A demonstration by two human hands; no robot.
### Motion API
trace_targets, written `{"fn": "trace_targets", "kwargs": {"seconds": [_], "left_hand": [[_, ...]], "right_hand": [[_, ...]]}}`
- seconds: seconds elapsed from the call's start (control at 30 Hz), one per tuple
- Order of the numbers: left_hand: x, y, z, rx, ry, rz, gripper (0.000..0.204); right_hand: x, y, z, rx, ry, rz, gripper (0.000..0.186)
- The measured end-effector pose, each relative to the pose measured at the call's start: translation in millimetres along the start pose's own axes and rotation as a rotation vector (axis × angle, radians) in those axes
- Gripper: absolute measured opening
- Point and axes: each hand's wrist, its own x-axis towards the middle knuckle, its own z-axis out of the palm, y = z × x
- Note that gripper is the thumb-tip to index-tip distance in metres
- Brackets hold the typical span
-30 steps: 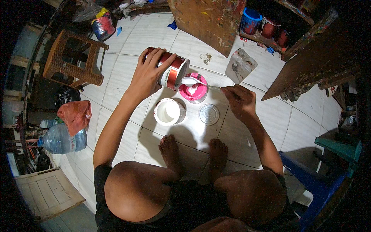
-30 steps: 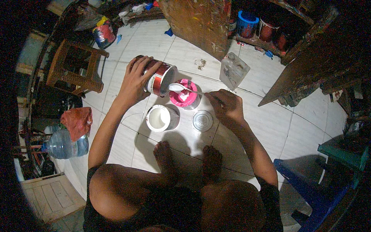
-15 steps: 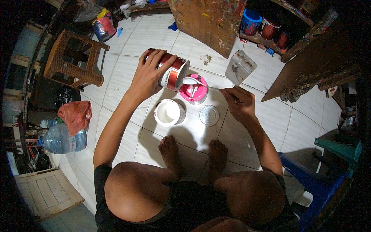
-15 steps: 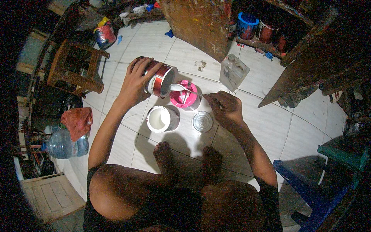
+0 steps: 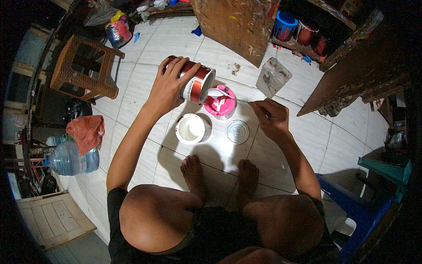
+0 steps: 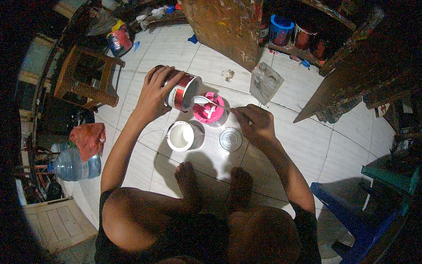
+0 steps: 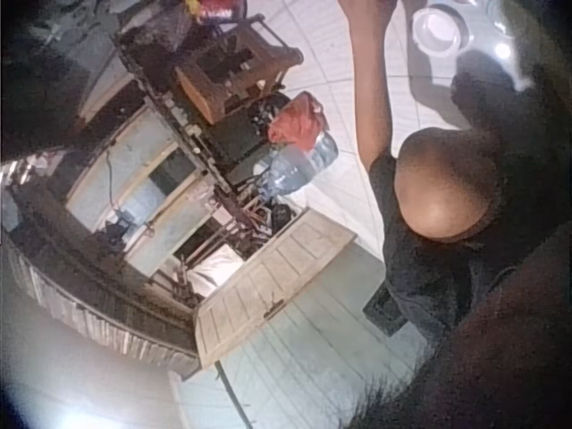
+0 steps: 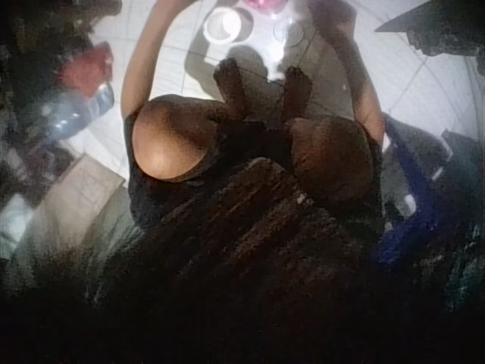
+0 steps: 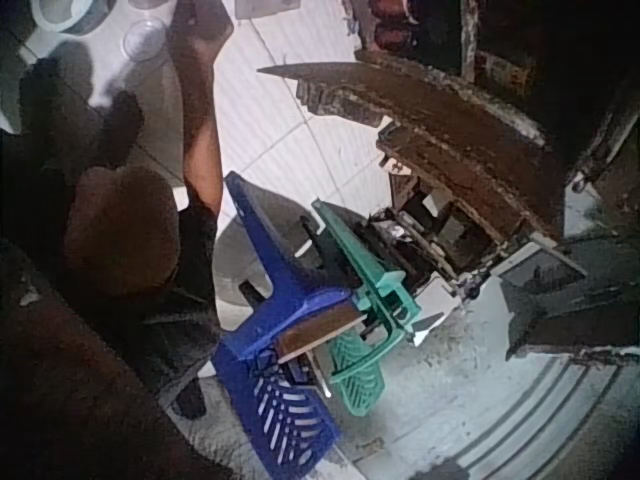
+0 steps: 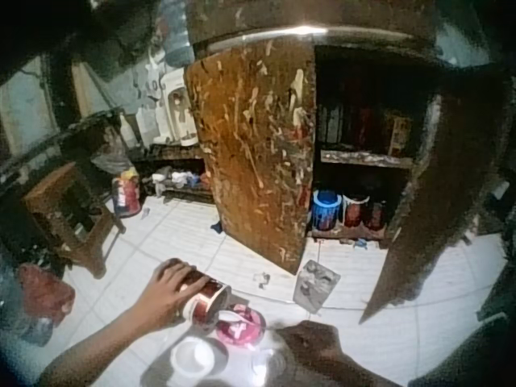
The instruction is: The person mixes pink paint in a container by hand using a stick and pours white paint from another container into it.
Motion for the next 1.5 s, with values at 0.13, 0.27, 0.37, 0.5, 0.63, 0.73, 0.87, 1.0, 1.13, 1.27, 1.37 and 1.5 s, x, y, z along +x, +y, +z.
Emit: {"fn": "trace_targets", "kwargs": {"seconds": [0.13, 0.27, 0.37, 0.5, 0.63, 0.73, 0.87, 1.0, 1.13, 1.27, 1.37, 1.5], "left_hand": [[-1.4, -1.2, 0.1, -0.02, 0.013, -0.011, 0.115], [-3.1, -0.7, -0.2, -0.033, 0.008, -0.044, 0.117], [-6.7, -0.3, -1.7, -0.026, -0.009, -0.056, 0.116], [-9.5, -1.1, 1.4, -0.049, 0.013, -0.078, 0.117], [-10.5, 3.5, 0.9, -0.062, 0.03, -0.114, 0.119], [-12.0, 5.0, 6.8, -0.05, 0.039, -0.158, 0.12], [-11.2, 8.6, 12.2, -0.04, 0.031, -0.204, 0.121], [-11.4, 8.8, 15.2, -0.085, 0.023, -0.297, 0.12], [-14.1, 0.1, 10.3, -0.179, 0.007, -0.373, 0.12], [-19.0, -7.8, 9.4, -0.276, 0.011, -0.419, 0.118], [-22.7, -11.0, 13.5, -0.367, 0.006, -0.445, 0.117], [-24.4, -12.0, 18.7, -0.487, 0.004, -0.448, 0.118]], "right_hand": [[-0.6, -0.1, 0.0, -0.009, -0.006, 0.014, 0.007], [-5.9, 8.1, 3.8, -0.012, 0.016, 0.035, 0.009], [-8.1, 8.2, 6.6, -0.007, 0.004, 0.068, 0.01], [-8.9, 9.9, 15.2, -0.03, -0.03, 0.128, 0.011], [-11.4, 11.7, 22.7, 0.013, 0.008, 0.08, 0.011], [-14.1, 6.2, 22.6, -0.019, -0.042, 0.067, 0.013], [-17.2, 1.5, 21.6, -0.03, -0.046, 0.051, 0.01], [-21.8, 12.6, 18.7, -0.03, 0.025, -0.009, 0.01], [-18.8, 12.5, 13.6, -0.042, 0.051, -0.032, 0.009], [-15.9, 21.5, 20.1, -0.042, 0.092, -0.094, 0.009], [-12.4, 20.4, 23.3, -0.002, 0.067, -0.033, 0.009], [-9.0, 15.6, 23.2, -0.015, 0.011, 0.054, 0.011]]}}
